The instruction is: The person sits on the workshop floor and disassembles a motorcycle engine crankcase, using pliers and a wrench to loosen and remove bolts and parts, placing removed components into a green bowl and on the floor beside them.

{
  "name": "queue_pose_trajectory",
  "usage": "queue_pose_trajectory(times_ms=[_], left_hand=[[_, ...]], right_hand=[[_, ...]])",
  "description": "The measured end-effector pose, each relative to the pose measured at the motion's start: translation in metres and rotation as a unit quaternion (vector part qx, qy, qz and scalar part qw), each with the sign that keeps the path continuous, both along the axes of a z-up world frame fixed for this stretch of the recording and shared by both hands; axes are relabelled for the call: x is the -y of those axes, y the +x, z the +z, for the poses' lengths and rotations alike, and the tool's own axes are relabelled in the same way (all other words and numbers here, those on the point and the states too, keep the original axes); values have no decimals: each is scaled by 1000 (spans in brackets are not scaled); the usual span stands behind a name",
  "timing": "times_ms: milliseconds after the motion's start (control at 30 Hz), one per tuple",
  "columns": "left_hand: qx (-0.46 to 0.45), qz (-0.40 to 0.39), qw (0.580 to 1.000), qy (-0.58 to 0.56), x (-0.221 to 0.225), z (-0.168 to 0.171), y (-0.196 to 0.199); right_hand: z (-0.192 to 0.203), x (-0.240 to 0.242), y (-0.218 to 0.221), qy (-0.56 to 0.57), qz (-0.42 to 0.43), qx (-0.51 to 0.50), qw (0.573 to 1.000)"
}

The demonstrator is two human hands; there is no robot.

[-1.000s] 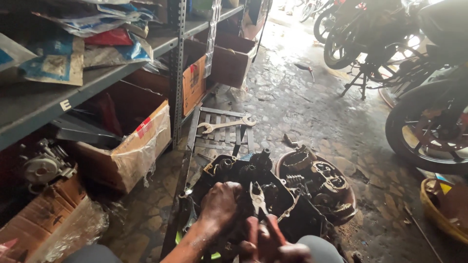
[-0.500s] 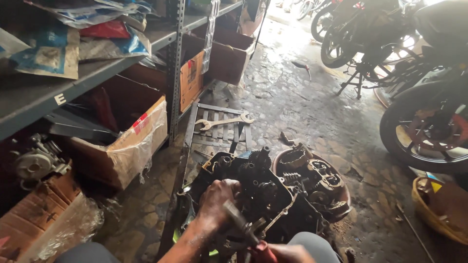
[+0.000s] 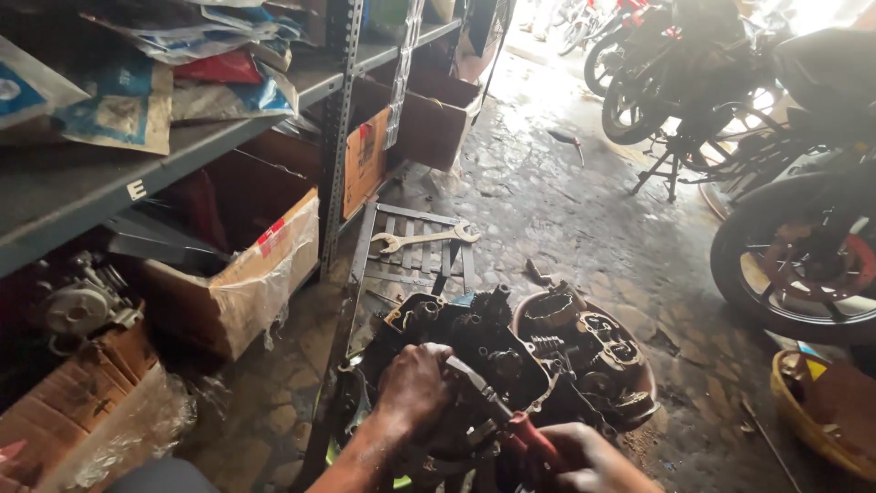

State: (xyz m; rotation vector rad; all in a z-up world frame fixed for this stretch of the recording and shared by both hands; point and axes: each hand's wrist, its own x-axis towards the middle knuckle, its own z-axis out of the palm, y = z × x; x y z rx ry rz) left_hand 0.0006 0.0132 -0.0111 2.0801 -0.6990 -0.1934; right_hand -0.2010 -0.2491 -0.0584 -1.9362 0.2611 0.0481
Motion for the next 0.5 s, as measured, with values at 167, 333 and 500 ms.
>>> queue_pose_trajectory(times_ms=[167,333,500], left_hand=[[40,-18,999,4,-2,-3,-4],[-24,-49,998,-7,-4,11,-4],[10,-19,1000,1,-11,10,-6]], right_hand=[[127,-103,15,-230,-148,-133,952],[96,-68,7,-99,-75,-153,980],[126,-97,-14,167,-61,-115,977]])
